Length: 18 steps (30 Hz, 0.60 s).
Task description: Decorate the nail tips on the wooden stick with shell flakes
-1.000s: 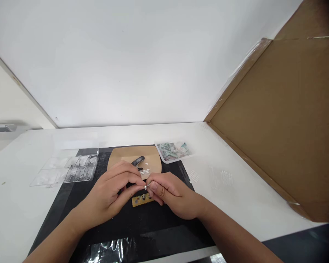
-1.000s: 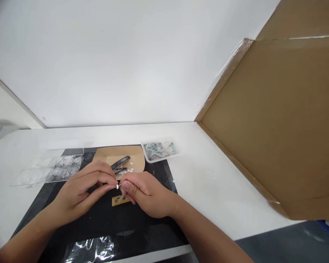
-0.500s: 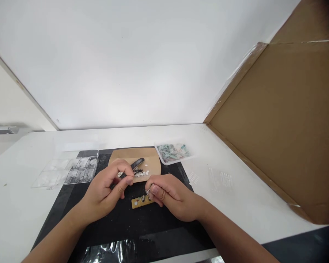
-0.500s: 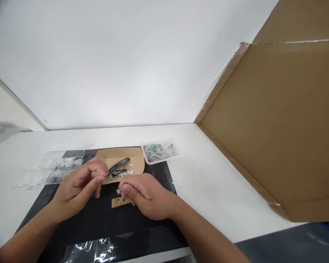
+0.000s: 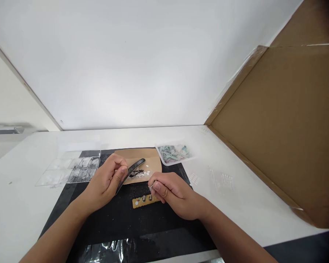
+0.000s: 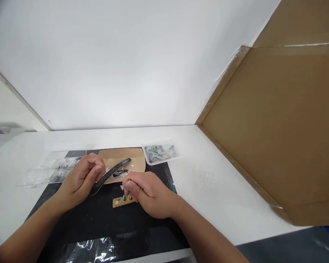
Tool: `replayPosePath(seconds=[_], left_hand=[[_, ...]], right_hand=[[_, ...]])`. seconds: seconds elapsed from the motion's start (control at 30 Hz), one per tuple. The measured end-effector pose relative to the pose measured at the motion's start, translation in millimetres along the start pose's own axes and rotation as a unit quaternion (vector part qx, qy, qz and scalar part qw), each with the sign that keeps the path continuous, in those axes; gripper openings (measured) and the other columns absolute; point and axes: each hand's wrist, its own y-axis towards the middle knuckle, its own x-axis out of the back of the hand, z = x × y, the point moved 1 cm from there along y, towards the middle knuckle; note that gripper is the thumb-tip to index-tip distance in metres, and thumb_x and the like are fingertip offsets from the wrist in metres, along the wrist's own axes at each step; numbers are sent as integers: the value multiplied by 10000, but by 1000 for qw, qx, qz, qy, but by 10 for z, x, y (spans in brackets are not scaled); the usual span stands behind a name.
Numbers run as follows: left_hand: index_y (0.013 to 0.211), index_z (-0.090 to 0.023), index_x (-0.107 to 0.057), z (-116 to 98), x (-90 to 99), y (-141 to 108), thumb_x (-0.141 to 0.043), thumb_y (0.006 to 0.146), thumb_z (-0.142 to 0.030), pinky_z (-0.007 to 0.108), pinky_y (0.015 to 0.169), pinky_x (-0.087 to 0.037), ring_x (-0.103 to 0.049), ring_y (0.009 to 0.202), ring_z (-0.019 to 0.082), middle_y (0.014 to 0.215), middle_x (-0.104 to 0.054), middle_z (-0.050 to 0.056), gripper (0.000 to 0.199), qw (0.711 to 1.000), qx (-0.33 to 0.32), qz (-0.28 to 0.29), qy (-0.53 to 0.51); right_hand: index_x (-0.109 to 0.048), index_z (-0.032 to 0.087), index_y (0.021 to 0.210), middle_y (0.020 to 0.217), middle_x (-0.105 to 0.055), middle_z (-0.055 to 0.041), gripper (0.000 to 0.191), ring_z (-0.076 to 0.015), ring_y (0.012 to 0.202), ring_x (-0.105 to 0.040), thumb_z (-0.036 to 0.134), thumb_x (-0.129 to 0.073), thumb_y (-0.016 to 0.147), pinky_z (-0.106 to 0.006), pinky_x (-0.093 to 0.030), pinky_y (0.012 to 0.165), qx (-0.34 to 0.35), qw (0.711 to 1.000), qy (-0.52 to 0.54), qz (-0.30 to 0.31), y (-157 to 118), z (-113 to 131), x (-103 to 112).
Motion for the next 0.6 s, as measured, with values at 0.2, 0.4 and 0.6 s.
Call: replayPosePath(seconds=[0.2,0.4,0.6], left_hand=[[996,-212,-521,27,29,30,-380,1144,-345,317,746,-440,-528,795,167,906,-551,11,244,997,22,17,67],[1066,-219,-559,48,44,44,-398,1137,-376,338,771,-464,-566,876,201,969,-583,29,235,993,17,28,116],[856,-226,-500,38,48,73,-346,1145,-358,358,750,-436,-495,842,225,790,-517,13,354,988,-36,30,149]], right_hand=[[-665,190,964,871,-695,-24,325,-146,782,-627,340,-434,1136,-270,-465,746,34,997,-55,-32,10,-30,-17],[-723,189,976,799,-665,-29,204,-155,713,-598,277,-558,1056,-285,-449,665,50,990,-108,-76,18,-46,-28],[-757,189,952,748,-602,-6,134,-119,603,-545,227,-632,982,-245,-422,549,52,990,-98,-84,17,-53,-41]])
